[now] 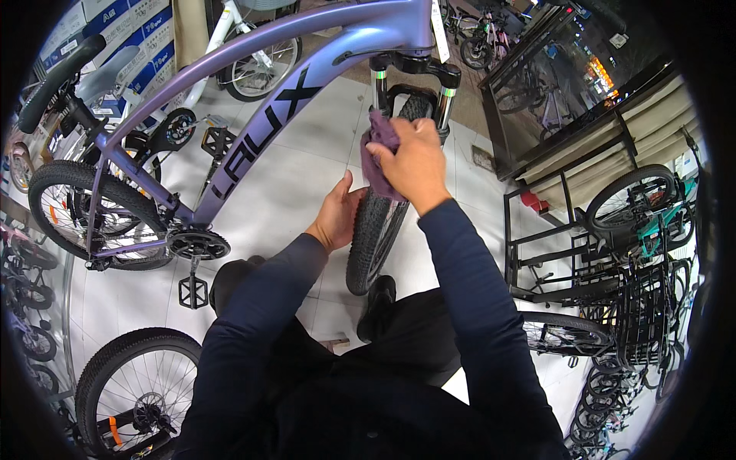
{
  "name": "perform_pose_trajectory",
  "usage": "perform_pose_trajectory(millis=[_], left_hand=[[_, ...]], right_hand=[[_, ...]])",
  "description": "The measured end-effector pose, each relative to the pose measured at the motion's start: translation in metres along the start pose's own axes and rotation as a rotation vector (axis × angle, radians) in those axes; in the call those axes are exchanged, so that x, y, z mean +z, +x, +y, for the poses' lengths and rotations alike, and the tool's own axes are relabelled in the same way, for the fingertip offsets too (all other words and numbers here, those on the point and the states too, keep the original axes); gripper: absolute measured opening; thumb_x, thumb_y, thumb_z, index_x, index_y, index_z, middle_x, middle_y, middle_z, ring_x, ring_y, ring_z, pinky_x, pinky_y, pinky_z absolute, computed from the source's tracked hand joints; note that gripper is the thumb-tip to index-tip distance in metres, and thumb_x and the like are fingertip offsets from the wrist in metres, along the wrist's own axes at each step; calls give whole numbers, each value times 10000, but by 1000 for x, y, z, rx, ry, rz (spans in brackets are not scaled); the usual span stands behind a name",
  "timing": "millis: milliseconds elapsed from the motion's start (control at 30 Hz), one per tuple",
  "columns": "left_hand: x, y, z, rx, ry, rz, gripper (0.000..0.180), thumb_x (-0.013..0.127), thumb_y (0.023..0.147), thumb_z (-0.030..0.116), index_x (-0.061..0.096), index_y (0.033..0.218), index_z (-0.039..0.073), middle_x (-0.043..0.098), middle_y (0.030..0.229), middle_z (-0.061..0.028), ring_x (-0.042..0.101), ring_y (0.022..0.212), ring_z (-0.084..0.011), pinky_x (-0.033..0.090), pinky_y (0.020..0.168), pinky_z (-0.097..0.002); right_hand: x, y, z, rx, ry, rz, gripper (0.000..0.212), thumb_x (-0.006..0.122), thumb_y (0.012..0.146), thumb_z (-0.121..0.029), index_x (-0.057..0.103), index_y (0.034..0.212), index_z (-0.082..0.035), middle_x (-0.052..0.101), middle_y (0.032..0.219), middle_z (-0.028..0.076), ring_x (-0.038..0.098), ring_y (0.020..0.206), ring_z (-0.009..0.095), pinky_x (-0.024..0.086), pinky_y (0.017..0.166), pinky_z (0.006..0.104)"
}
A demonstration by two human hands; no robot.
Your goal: The person wipes the frames, tires, and seats of two bicycles in a bicycle shop using a purple cloth. They clean the rear and front wheels, the seat, and the frame of a purple bicycle, then repeat the process on a dark gray bicycle.
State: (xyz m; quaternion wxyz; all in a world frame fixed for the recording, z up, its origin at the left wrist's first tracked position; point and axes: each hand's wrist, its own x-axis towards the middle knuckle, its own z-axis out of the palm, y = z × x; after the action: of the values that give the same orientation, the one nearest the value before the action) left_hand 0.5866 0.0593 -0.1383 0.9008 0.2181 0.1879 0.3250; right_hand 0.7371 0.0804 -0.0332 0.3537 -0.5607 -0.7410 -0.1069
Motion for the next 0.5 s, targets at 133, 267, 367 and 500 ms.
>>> perform_pose_trajectory(millis=[133, 267, 367, 500], left_hand=[[3, 3, -2, 77, -117, 9, 965, 363, 986, 787, 536, 1437, -48, 655, 1362, -165, 611, 1252, -291, 446, 1104, -420], [-3, 10, -6, 136, -241, 70, 941, 382, 965, 808, 601, 1348, -23, 698, 1240, -145, 619, 1217, -286, 454, 1091, -420], [-14, 14, -4, -18, -223, 56, 956, 387, 956, 821, 602, 1346, -25, 701, 1201, -143, 647, 1139, -275, 484, 1050, -416], [-19, 14, -6, -33, -130, -32, 1012, 376, 953, 831, 551, 1415, -52, 683, 1278, -181, 667, 1115, -306, 501, 1047, -435]], right_hand=[[16, -18, -13, 83, -45, -106, 213, 762, 847, -156, 689, 1037, -95, 568, 993, 163, 653, 895, 394, 550, 699, 493], [12, -104, -43, -32, -89, -200, 208, 698, 783, -62, 646, 978, -114, 531, 930, 125, 638, 828, 341, 546, 602, 453], [0, -183, -60, 77, 64, -310, 229, 700, 774, -37, 671, 987, -116, 552, 962, 113, 646, 823, 353, 556, 648, 470], [-17, -236, -66, -8, 164, -661, 145, 711, 793, -86, 672, 926, -126, 607, 960, 109, 655, 847, 322, 576, 687, 439]])
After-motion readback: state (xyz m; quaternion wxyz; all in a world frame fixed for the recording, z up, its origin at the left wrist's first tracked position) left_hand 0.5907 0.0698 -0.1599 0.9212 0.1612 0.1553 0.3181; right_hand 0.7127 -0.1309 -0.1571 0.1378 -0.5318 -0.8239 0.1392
